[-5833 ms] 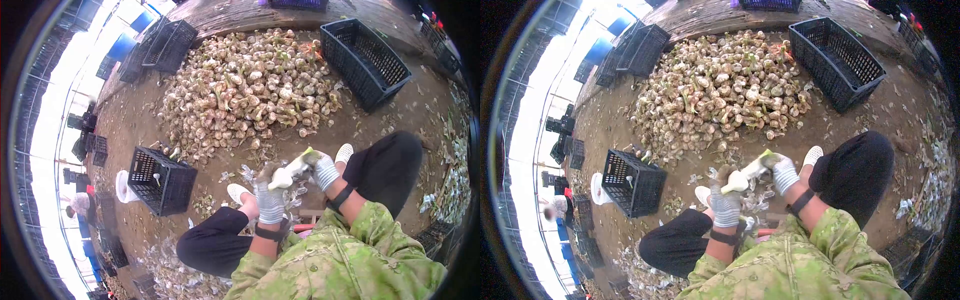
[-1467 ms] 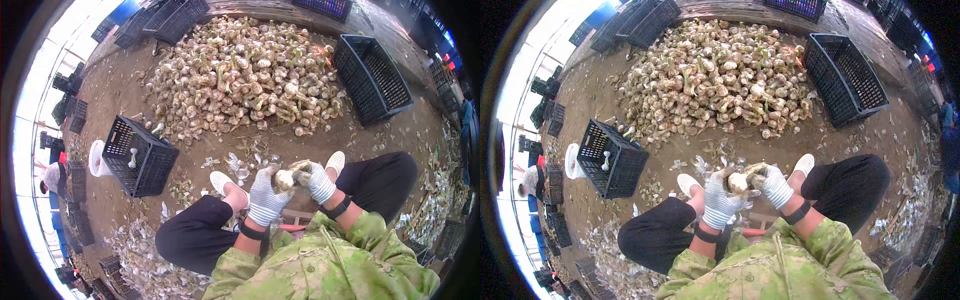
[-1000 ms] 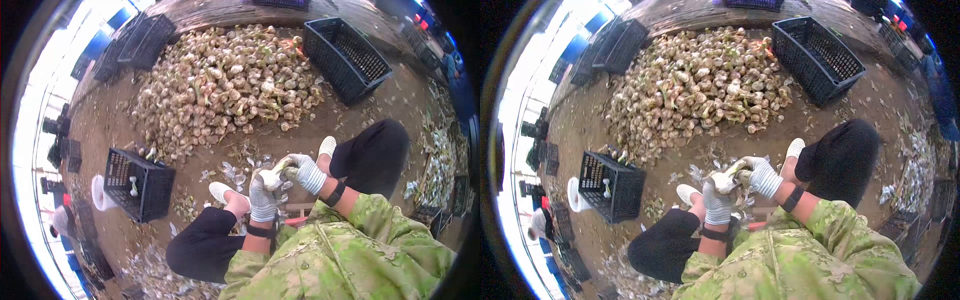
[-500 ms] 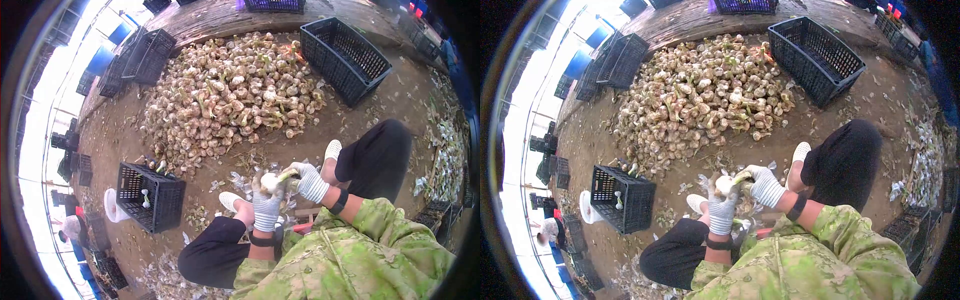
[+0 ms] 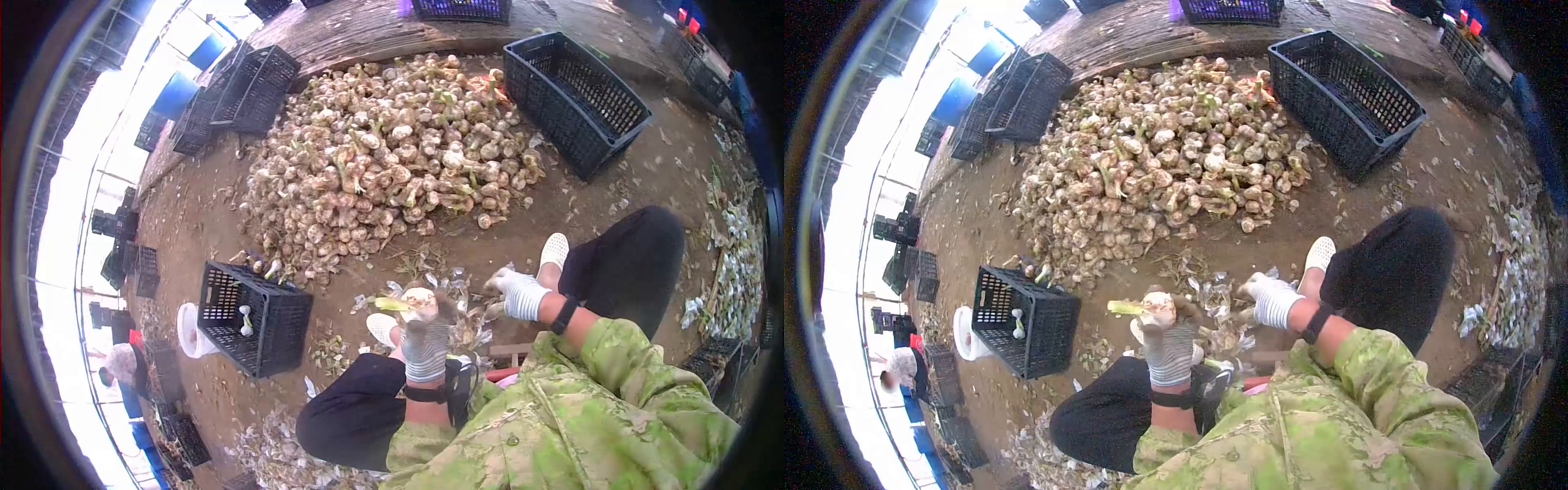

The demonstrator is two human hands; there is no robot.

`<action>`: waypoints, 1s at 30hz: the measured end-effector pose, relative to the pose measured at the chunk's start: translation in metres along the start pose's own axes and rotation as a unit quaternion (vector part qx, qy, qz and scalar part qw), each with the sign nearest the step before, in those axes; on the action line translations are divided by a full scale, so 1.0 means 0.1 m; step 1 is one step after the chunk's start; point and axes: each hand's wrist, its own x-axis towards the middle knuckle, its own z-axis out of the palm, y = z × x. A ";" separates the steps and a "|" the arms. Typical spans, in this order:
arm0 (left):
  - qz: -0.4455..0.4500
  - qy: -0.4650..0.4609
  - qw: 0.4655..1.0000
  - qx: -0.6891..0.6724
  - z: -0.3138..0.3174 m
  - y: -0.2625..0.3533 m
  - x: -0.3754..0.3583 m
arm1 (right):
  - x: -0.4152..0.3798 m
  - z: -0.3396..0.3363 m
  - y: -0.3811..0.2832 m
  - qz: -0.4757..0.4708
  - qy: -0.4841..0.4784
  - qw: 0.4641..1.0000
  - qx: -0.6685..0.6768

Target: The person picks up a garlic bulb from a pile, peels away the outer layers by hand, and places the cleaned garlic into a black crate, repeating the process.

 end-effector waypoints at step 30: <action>0.136 -0.152 0.851 0.485 0.10 -0.09 -0.03 | -0.14 -0.32 -0.70 -0.018 -0.072 0.869 0.489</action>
